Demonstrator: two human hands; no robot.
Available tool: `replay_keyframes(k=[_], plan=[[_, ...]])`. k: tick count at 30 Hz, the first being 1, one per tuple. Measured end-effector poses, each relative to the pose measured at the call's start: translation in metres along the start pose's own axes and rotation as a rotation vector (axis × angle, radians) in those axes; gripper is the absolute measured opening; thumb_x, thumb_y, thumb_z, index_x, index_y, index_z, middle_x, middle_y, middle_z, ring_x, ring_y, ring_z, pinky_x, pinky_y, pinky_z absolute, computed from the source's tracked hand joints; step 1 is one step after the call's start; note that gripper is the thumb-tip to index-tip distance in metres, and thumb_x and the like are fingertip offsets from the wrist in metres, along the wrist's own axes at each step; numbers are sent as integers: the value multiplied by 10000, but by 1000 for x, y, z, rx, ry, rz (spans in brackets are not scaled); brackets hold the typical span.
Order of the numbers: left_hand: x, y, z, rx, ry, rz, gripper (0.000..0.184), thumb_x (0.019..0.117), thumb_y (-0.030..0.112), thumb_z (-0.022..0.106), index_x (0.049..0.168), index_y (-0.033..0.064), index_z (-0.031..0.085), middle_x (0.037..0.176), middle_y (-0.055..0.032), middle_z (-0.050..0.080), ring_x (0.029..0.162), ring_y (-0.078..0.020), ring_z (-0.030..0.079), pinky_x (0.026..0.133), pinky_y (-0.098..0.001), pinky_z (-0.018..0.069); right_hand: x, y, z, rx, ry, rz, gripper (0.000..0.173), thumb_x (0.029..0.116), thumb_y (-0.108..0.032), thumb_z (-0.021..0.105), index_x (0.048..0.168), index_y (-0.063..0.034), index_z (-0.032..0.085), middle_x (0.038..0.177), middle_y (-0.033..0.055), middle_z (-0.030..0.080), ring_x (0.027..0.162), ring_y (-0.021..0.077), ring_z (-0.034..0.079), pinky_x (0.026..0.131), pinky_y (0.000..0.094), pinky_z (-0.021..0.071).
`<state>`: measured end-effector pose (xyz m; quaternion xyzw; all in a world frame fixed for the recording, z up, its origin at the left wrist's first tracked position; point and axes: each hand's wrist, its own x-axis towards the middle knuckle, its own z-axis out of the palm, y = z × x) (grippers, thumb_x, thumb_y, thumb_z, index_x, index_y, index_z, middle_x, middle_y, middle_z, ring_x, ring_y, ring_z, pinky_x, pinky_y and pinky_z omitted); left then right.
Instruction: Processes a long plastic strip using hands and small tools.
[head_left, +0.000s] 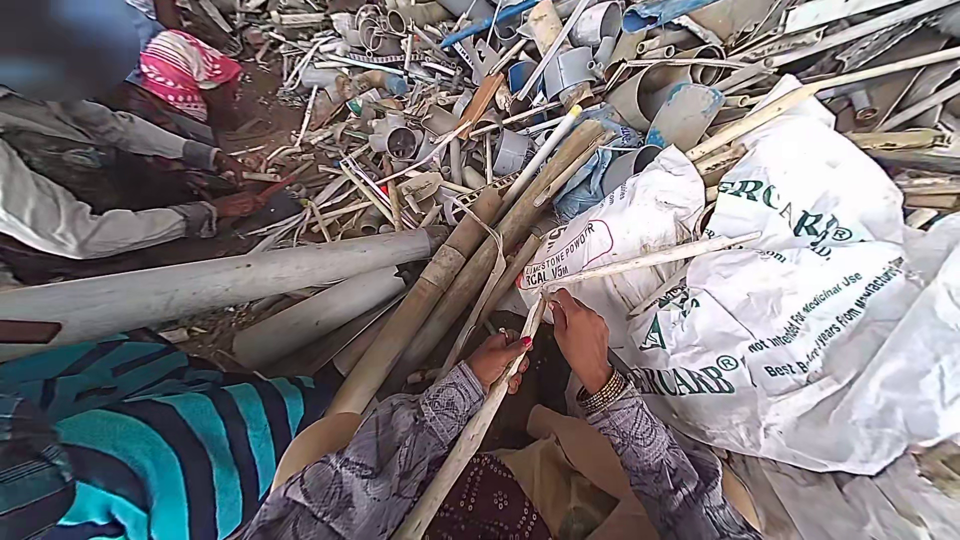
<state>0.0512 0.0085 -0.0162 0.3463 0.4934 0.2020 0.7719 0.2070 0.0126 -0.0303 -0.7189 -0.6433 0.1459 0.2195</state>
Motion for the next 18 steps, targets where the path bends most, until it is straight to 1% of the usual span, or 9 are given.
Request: replay_keyframes(k=[3,6,9,12,15,18], plan=[[1,0,1,24,21,14,125,1105,114,386,1079,18,463,641,25,469,437,-29,471,440,-154,442,-6,-2,3,-36,39,-67,264,1032,-82,515,1167,35,710,942,276,711,819,483,708,661,588,520],[3,-1,0,44,42,23,103,1101,114,401,1080,25,448,639,25,465,436,-32,470,436,-159,438,-14,-4,6,-69,64,-124,244,1005,-58,540,1128,31,731,884,265,706,763,472,705,615,566,522],[4,-1,-1,65,54,40,113,1101,110,402,1103,8,452,652,22,466,445,-33,472,448,-159,444,-12,-5,5,-58,30,-101,263,1029,-83,516,1152,22,723,918,267,708,800,472,706,648,569,522],[5,2,3,89,81,39,125,1101,111,404,1123,-1,455,652,21,461,448,-39,465,451,-164,439,-8,-3,8,-50,58,-93,266,1028,-84,519,1163,17,724,919,266,710,793,468,708,649,566,524],[4,3,3,78,76,34,125,1100,115,408,1108,1,461,647,23,459,447,-37,465,448,-162,438,-3,-1,10,-67,81,-86,267,1028,-82,515,1162,17,722,920,273,709,794,476,707,646,565,527],[2,0,6,50,53,13,147,1102,121,406,1119,-7,477,637,26,466,443,-33,475,443,-159,444,7,2,5,-66,32,-9,294,1052,-100,485,1217,20,698,1011,281,711,885,486,706,723,593,524]])
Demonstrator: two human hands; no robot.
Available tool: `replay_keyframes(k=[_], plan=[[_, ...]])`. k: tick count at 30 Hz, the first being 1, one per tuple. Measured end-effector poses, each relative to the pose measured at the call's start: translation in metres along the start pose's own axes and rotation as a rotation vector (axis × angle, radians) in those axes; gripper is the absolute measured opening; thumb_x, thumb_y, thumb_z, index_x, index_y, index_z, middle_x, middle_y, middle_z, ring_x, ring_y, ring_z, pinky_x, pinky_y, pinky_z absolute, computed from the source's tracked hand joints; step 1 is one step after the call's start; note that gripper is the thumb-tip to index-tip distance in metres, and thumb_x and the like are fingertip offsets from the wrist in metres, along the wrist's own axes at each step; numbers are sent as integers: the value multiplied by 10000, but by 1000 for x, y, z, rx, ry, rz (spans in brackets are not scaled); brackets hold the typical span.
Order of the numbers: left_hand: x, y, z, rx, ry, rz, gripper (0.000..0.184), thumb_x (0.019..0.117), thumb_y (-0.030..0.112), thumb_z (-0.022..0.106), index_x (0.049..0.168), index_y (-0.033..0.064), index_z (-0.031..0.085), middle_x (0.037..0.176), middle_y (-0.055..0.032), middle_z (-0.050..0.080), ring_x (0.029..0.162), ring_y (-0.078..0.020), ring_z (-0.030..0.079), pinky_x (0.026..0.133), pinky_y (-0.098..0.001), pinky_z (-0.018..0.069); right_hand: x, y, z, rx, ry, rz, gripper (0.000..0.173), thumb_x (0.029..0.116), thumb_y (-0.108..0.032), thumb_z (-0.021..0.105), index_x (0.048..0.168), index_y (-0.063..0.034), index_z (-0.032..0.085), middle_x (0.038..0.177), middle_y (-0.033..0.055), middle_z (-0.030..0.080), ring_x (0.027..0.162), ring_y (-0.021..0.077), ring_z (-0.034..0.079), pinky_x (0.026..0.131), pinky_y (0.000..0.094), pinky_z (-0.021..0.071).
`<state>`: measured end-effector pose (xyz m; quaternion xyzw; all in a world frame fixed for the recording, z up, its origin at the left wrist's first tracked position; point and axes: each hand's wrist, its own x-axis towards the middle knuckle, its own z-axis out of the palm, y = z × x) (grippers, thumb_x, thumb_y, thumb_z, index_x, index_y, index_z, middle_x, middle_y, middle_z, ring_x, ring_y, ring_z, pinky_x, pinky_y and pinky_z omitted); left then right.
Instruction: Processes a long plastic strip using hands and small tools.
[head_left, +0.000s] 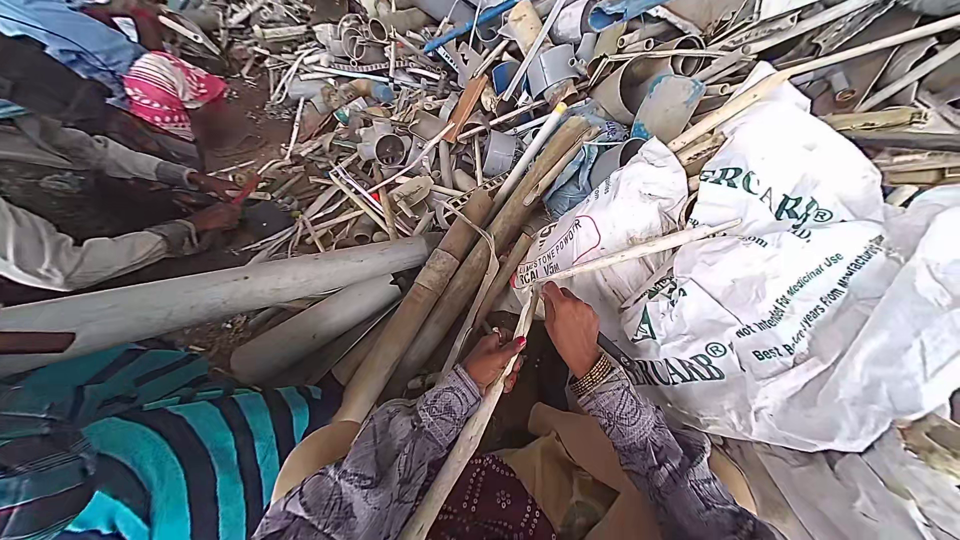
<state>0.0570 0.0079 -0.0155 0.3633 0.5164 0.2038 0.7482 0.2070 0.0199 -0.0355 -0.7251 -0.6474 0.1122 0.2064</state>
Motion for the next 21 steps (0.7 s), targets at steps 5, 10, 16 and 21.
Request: replay_keyframes(k=[5,10,16,21], plan=[[-1,0,-5,9,0,8,153,1103,117,397,1120,-12,478,635,26,466,439,-32,472,440,-158,441,-5,-3,7,-1,87,-85,258,1017,-59,521,1155,24,723,928,277,710,786,483,707,632,569,527],[-1,-2,-5,31,-7,4,125,1096,109,419,1108,-3,473,653,21,479,453,-36,486,445,-162,446,-10,-5,10,-52,68,-83,264,1006,-37,527,1176,9,723,931,271,713,783,473,710,631,560,528],[4,4,-9,58,67,19,154,1096,120,426,1142,-21,469,669,12,467,454,-40,466,451,-167,440,-34,-14,14,52,140,-238,182,956,-35,582,1011,31,742,799,235,693,647,427,696,523,523,519],[2,6,-6,8,34,25,167,1112,130,366,1073,13,478,625,32,464,439,-27,465,441,-151,436,-28,-9,2,106,61,-189,224,999,-83,549,1048,40,729,839,250,700,728,449,707,585,558,519]])
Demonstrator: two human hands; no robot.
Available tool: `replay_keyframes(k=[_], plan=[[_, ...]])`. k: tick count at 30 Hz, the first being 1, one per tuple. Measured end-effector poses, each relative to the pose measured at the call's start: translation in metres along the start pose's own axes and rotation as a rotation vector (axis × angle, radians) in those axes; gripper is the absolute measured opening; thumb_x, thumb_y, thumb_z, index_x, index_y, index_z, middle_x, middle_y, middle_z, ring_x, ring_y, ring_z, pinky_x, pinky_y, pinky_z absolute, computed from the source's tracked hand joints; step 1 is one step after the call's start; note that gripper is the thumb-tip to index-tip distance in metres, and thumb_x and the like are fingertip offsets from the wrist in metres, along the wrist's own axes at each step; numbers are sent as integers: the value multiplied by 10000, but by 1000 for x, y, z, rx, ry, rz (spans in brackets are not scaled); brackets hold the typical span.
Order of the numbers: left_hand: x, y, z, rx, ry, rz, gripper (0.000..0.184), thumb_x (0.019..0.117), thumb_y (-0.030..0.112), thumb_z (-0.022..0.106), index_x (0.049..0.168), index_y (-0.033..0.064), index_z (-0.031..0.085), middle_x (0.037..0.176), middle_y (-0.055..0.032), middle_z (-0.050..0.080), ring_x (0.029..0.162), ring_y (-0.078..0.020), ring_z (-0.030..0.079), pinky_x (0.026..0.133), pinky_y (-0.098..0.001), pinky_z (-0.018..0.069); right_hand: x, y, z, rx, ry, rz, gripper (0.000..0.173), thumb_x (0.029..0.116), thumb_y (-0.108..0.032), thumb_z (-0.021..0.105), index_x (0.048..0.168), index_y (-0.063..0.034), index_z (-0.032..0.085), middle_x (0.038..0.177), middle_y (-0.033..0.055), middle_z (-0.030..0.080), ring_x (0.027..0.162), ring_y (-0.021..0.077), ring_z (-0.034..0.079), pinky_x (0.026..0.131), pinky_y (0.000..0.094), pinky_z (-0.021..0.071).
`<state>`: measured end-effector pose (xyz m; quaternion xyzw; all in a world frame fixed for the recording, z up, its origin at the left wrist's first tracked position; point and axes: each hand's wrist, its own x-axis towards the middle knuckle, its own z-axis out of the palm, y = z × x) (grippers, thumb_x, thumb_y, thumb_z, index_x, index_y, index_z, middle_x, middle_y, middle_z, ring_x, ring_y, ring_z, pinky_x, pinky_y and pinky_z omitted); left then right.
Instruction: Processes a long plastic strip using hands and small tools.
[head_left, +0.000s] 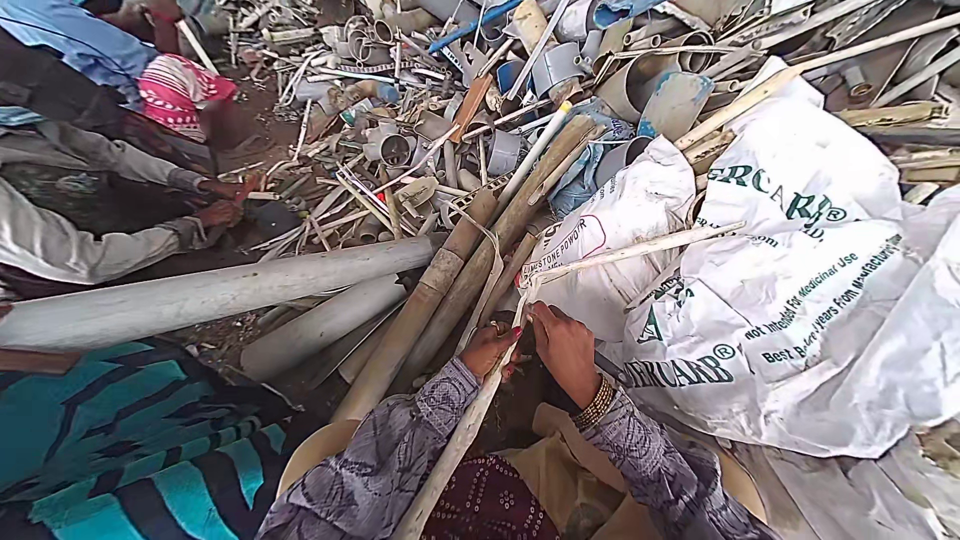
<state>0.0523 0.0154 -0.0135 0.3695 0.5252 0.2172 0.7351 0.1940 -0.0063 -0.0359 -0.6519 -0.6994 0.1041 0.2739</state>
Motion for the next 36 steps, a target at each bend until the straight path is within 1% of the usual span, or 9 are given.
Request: replay_keyframes(k=[3,10,12,15,19,24,28,31,36], plan=[[-2,2,0,-72,-26,24,210,1116,117,324,1068,0,491,611,34,469,425,-21,456,431,-145,428,11,10,-11,34,-61,126,270,1035,-106,513,1150,40,709,934,271,711,846,471,708,686,592,511],[-2,0,-3,-73,-57,40,223,1115,112,323,1072,-7,507,620,32,500,430,-17,480,428,-142,437,24,19,-7,66,-46,185,311,1054,-132,497,1232,18,704,1028,273,723,921,474,708,762,607,514],[-7,5,-1,-38,-44,30,209,1111,97,321,1058,-1,498,623,30,485,429,-18,467,427,-141,428,22,18,-4,37,5,130,289,1041,-114,511,1176,32,720,979,271,721,862,474,711,712,598,520],[-17,19,8,48,16,-21,199,1110,87,323,1063,-11,490,663,13,451,440,-33,430,432,-150,405,11,16,7,-43,184,-64,215,957,-35,579,1048,39,759,816,248,704,672,438,702,548,535,522],[-2,1,-10,-50,-36,55,176,1110,103,344,1051,18,486,616,37,474,433,-19,464,434,-143,431,-6,8,14,-91,278,-246,187,883,-17,611,960,6,780,702,195,667,532,361,654,441,448,484],[-1,-2,-10,-49,-46,56,218,1114,111,324,1063,-1,505,611,42,477,427,-15,466,434,-141,437,4,16,18,-39,253,-129,187,931,-21,594,984,46,760,744,230,681,613,413,684,499,504,500],[-1,0,-9,-50,-51,64,217,1114,112,322,1017,35,500,613,46,489,435,-11,470,439,-139,437,-2,9,21,-47,316,-237,190,870,-21,607,952,12,775,714,188,678,528,349,652,440,436,480],[-2,-4,-9,-69,-63,32,262,1120,125,299,1054,6,524,601,45,492,423,-14,471,432,-144,440,2,12,24,-15,285,-140,186,910,-13,594,973,50,757,748,229,685,593,406,678,487,493,496],[-2,-1,-10,-74,-63,60,253,1119,123,300,1022,23,511,617,35,512,428,-18,487,433,-146,453,-6,7,24,-2,316,-209,187,897,-38,598,952,20,767,726,191,680,547,353,662,450,443,490]])
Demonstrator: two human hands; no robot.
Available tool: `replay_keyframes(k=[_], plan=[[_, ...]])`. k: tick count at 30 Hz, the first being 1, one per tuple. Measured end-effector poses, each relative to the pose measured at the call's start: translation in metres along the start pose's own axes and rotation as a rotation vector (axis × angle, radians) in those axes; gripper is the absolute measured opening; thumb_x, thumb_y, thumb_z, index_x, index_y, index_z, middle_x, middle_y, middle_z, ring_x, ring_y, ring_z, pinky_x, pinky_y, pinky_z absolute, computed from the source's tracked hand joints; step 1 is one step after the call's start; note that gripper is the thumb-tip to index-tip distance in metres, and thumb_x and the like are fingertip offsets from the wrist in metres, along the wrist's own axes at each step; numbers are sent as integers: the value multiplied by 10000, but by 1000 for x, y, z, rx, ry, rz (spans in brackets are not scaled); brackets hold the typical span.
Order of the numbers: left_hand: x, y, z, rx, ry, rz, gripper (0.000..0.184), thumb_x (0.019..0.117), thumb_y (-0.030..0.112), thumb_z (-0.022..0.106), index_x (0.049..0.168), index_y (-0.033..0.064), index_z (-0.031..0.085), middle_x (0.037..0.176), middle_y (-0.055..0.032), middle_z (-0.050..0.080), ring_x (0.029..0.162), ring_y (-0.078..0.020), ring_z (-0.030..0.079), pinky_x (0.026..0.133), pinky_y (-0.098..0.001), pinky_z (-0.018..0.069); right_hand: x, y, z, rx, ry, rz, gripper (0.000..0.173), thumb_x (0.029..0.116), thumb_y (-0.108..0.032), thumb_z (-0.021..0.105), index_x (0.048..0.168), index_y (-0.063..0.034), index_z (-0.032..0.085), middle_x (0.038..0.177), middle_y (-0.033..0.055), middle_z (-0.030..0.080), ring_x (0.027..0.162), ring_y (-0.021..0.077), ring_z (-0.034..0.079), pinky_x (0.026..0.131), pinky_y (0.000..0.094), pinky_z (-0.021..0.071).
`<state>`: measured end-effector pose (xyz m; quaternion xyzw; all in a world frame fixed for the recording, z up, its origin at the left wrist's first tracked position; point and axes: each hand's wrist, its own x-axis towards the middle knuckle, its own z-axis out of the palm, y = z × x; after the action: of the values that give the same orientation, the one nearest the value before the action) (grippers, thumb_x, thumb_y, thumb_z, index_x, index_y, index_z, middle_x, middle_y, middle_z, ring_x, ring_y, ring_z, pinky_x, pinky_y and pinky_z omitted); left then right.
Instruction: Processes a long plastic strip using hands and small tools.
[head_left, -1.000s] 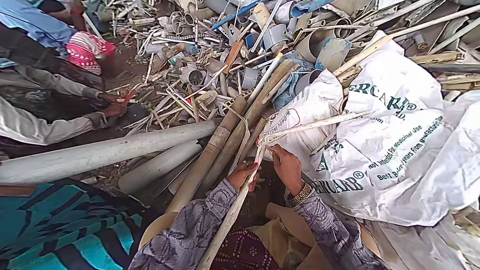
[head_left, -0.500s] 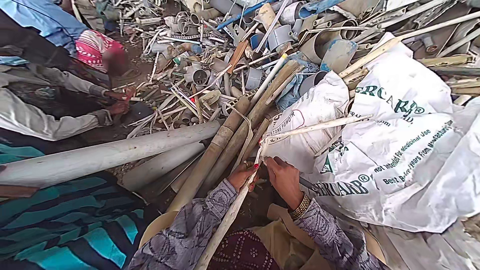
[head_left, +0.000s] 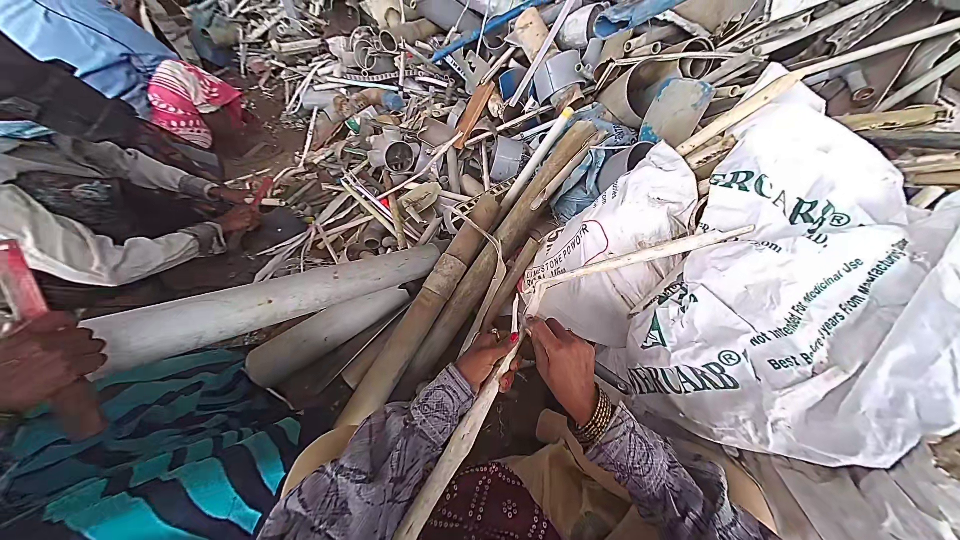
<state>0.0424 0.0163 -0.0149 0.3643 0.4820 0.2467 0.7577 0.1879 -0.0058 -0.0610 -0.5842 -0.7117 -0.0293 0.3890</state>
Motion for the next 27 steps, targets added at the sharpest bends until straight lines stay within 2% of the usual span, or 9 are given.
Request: replay_keyframes(k=[4,8,11,15,20,22,25,26,27], plan=[[2,0,0,3,-2,14,304,1126,133,267,1085,-10,532,641,34,529,442,-14,488,453,-144,456,4,3,-1,29,-40,86,194,926,-48,590,973,48,752,770,219,693,611,396,688,494,486,505],[2,2,-1,13,1,64,286,1120,114,279,999,17,520,641,31,565,435,0,494,450,-134,454,0,-3,-4,46,-20,28,190,907,-64,586,938,9,759,738,181,690,565,348,676,451,449,494],[1,0,1,10,11,64,306,1120,116,280,1105,-36,544,639,29,573,430,2,489,446,-134,449,7,8,-2,77,-91,170,203,958,-47,574,1003,58,742,806,236,702,657,424,697,534,529,513],[1,3,0,87,-12,113,142,1076,45,398,1034,0,527,653,43,565,446,15,486,456,-126,444,-1,-2,2,65,23,21,201,906,-59,573,935,10,760,713,171,674,550,332,665,441,433,488],[-5,-5,-1,72,-160,136,346,1071,67,260,1230,-78,531,634,60,613,438,29,502,449,-114,438,19,30,6,78,3,231,233,974,-50,556,1059,42,752,859,242,722,695,432,708,565,552,523],[-5,-4,-6,48,-185,159,354,1056,73,248,1202,-59,542,623,73,599,426,31,492,434,-110,432,18,25,4,61,56,144,219,942,-31,561,1008,43,756,805,227,708,637,402,697,517,513,517],[-5,1,-13,117,-171,137,198,1024,15,335,955,58,515,584,85,547,405,31,472,417,-111,425,2,6,5,37,117,-84,256,853,-34,556,951,-10,790,729,172,692,515,307,635,435,394,467],[-5,1,-13,157,-159,133,155,1000,-9,373,982,36,521,581,90,528,406,33,464,418,-113,420,3,7,5,37,100,-83,266,846,-26,559,968,-10,795,732,174,695,516,309,636,438,398,467],[-7,0,-13,189,-157,133,186,986,-27,397,1110,-31,535,592,91,506,415,32,458,424,-115,420,6,12,5,32,79,-32,263,852,-7,564,982,1,792,738,186,693,536,334,648,450,424,476]])
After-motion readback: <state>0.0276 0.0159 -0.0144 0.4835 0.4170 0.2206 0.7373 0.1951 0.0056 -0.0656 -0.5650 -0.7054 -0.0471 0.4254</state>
